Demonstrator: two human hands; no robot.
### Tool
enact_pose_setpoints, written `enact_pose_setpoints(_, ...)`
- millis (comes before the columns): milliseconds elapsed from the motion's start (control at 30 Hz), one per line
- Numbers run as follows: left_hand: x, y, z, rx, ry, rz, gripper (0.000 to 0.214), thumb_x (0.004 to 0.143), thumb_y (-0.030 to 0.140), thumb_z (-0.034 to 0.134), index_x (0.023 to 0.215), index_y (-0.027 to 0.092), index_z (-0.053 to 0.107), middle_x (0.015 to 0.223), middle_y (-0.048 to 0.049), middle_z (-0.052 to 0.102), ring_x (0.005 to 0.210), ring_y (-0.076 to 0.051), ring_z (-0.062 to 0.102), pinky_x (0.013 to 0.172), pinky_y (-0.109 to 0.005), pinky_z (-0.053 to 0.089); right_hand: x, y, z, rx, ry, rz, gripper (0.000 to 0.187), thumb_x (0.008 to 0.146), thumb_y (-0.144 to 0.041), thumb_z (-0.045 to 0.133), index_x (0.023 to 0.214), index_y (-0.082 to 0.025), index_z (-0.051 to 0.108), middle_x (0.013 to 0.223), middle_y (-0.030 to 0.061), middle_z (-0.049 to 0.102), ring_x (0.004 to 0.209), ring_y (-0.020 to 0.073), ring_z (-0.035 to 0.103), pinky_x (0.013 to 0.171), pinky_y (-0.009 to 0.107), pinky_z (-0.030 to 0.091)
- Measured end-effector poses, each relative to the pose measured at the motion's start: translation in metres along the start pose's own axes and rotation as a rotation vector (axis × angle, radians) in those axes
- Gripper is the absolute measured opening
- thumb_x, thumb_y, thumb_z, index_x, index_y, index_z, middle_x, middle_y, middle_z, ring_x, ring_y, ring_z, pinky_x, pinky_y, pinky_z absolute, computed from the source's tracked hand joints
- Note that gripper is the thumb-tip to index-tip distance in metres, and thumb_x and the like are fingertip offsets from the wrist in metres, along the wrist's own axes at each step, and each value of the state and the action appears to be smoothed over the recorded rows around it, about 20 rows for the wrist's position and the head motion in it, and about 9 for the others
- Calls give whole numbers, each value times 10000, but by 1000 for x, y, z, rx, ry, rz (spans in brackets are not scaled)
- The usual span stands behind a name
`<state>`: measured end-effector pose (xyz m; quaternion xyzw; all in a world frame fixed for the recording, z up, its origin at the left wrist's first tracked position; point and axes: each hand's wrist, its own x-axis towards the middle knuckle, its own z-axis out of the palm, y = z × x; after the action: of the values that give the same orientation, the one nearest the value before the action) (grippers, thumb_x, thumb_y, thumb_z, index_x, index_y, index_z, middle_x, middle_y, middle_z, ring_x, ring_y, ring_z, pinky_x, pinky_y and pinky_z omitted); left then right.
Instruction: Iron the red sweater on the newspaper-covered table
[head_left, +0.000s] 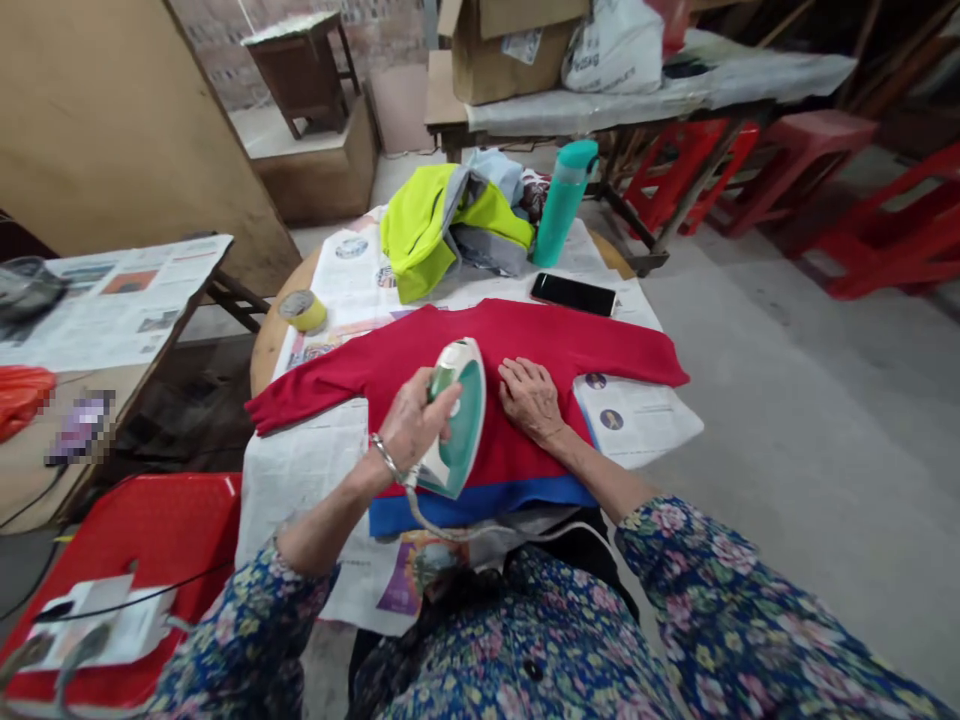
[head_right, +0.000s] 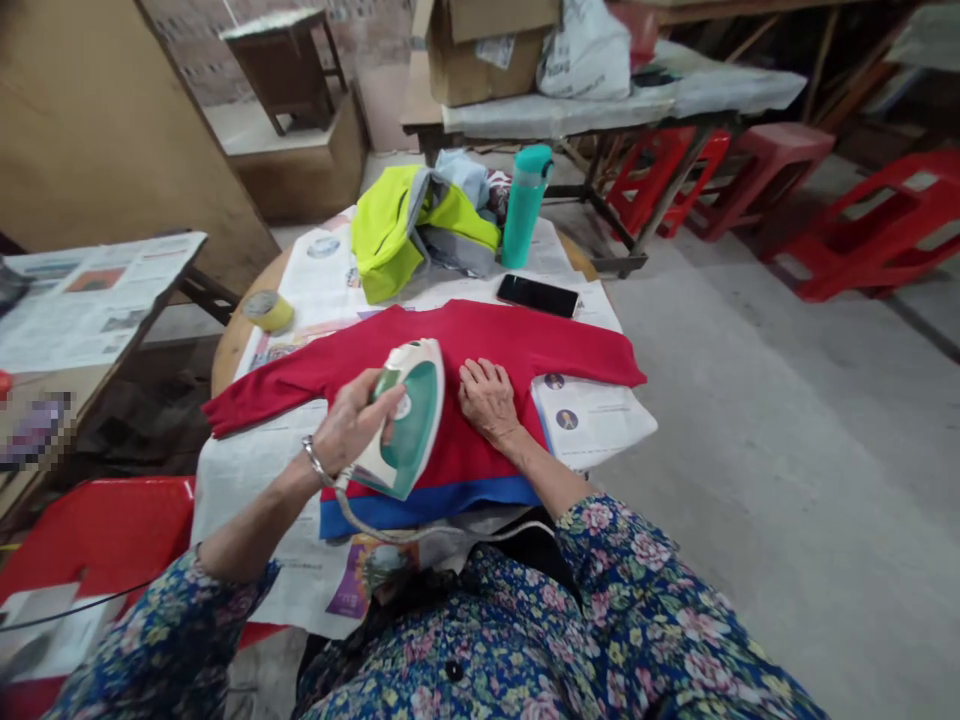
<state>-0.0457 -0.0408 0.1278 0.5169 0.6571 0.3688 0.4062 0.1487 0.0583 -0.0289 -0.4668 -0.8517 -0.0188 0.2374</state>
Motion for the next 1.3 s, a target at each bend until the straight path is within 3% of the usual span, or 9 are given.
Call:
enact_pose_setpoints(167, 9, 0, 18, 37, -73, -16, 197, 955, 335, 609, 812, 274, 487, 472, 90, 531, 435, -160, 558, 527, -269, 427, -4, 4, 2, -19, 12, -14, 402, 1019, -151, 477, 1292, -153, 771, 1379, 176, 761, 1298, 334, 631, 1101, 480, 438)
enact_pose_setpoints(333, 45, -2, -4, 76, 87, -27, 265, 959, 265, 649, 773, 271, 461, 471, 90, 518, 453, -157, 582, 549, -260, 427, -6, 5, 5, -33, 65, -30, 409, 1026, -136, 461, 1280, -141, 781, 1360, 167, 775, 1267, 320, 656, 1075, 454, 455)
enact_pose_setpoints(567, 90, 4, -36, 30, 359, -181, 279, 986, 202, 620, 777, 253, 443, 528, 92, 498, 425, -118, 534, 482, -230, 369, -7, 10, 8, -50, 74, -53, 412, 994, -134, 501, 1289, -168, 786, 1354, 153, 779, 1269, 321, 653, 1087, 460, 458)
enact_pose_setpoints(700, 73, -5, -42, -22, 370, -149, 267, 974, 234, 642, 793, 253, 447, 538, 101, 499, 404, -106, 520, 474, -226, 359, -6, 10, 9, -76, 91, -66, 401, 999, -142, 497, 1279, -150, 784, 1342, 160, 781, 1253, 307, 655, 1079, 431, 459)
enact_pose_setpoints(867, 12, -26, -32, -23, 165, -31, 279, 937, 389, 686, 778, 260, 498, 453, 91, 512, 423, -143, 541, 517, -257, 405, -8, 10, 11, -79, 116, -80, 419, 1008, -134, 492, 1318, -140, 773, 1325, 163, 786, 1238, 306, 659, 1063, 421, 463)
enact_pose_setpoints(967, -9, -28, -20, -1, 51, -31, 221, 944, 420, 625, 824, 272, 513, 448, 90, 532, 436, -169, 555, 535, -278, 424, -9, 11, 11, -77, 98, -79, 454, 1010, -136, 491, 1375, -163, 759, 1351, 149, 778, 1251, 312, 651, 1067, 434, 462)
enact_pose_setpoints(1067, -2, -20, -20, 47, 53, -56, 174, 932, 360, 616, 825, 273, 509, 436, 96, 521, 423, -167, 537, 527, -275, 403, -9, 10, 6, -70, 46, -57, 461, 1015, -152, 487, 1385, -177, 761, 1386, 145, 764, 1280, 320, 634, 1091, 455, 451)
enact_pose_setpoints(1200, 36, -4, -39, 121, 239, -143, 227, 938, 257, 615, 756, 264, 479, 452, 95, 499, 415, -131, 504, 513, -264, 368, -4, 6, -1, -55, -7, -16, 473, 1034, -159, 458, 1405, -174, 751, 1416, 144, 751, 1301, 314, 624, 1108, 463, 440)
enact_pose_setpoints(1300, 65, 6, -49, 145, 307, -189, 257, 968, 230, 577, 732, 258, 480, 491, 81, 513, 448, -119, 502, 515, -267, 375, 1, 2, -4, -44, -44, 10, 478, 1045, -156, 441, 1416, -163, 742, 1434, 149, 741, 1318, 312, 614, 1116, 465, 433)
